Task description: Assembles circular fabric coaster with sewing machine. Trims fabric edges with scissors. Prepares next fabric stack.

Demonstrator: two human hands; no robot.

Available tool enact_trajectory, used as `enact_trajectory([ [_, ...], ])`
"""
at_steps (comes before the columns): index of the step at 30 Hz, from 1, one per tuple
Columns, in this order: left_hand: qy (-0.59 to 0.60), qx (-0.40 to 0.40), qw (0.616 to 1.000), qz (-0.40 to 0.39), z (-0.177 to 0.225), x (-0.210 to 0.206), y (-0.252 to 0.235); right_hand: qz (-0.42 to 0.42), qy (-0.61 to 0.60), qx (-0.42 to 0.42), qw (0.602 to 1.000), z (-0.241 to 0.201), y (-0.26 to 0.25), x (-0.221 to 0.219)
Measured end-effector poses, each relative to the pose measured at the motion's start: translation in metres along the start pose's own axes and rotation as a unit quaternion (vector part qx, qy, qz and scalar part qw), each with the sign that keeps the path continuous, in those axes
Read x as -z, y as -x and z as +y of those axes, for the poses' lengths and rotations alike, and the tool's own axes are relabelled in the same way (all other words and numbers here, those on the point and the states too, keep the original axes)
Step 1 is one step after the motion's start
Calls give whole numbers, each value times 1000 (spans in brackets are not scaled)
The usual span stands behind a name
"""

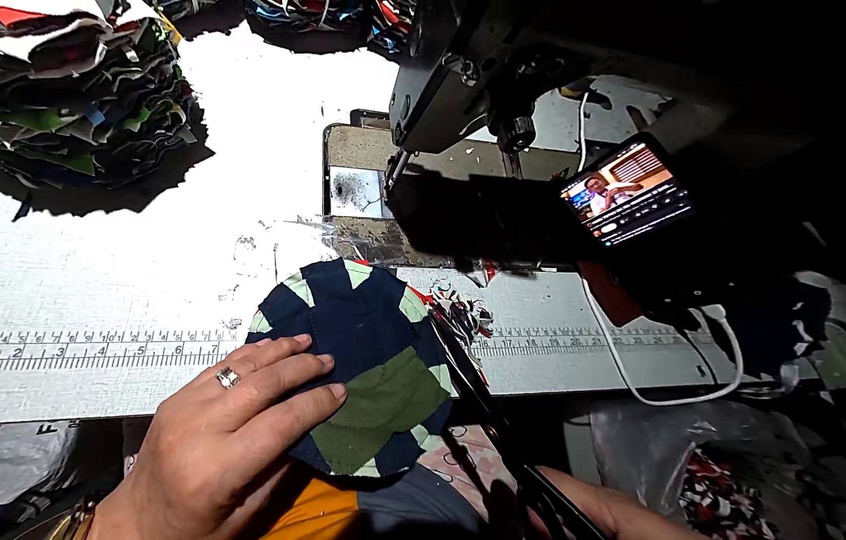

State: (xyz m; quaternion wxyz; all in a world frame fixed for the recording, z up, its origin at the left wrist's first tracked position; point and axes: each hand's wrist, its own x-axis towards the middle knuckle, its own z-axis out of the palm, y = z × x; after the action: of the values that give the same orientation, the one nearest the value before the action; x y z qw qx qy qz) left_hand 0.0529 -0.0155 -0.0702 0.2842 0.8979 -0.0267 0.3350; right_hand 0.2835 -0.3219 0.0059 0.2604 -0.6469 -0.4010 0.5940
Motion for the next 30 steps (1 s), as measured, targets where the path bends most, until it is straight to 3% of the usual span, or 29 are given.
enact_trajectory([
  [11, 26, -33, 998, -42, -5, 6, 3, -46, -67, 26, 996, 1, -18, 12],
  [20, 4, -36, 998, -52, -13, 12, -2, 64, -54, 56, 995, -7, -16, -5],
  [24, -77, -45, 993, -74, -3, 9, -5, 86, -73, 49, 992, -8, -16, -12],
  [30, -124, -37, 990, -53, 12, -6, 1, 13, -53, 27, 998, -4, -14, -4],
])
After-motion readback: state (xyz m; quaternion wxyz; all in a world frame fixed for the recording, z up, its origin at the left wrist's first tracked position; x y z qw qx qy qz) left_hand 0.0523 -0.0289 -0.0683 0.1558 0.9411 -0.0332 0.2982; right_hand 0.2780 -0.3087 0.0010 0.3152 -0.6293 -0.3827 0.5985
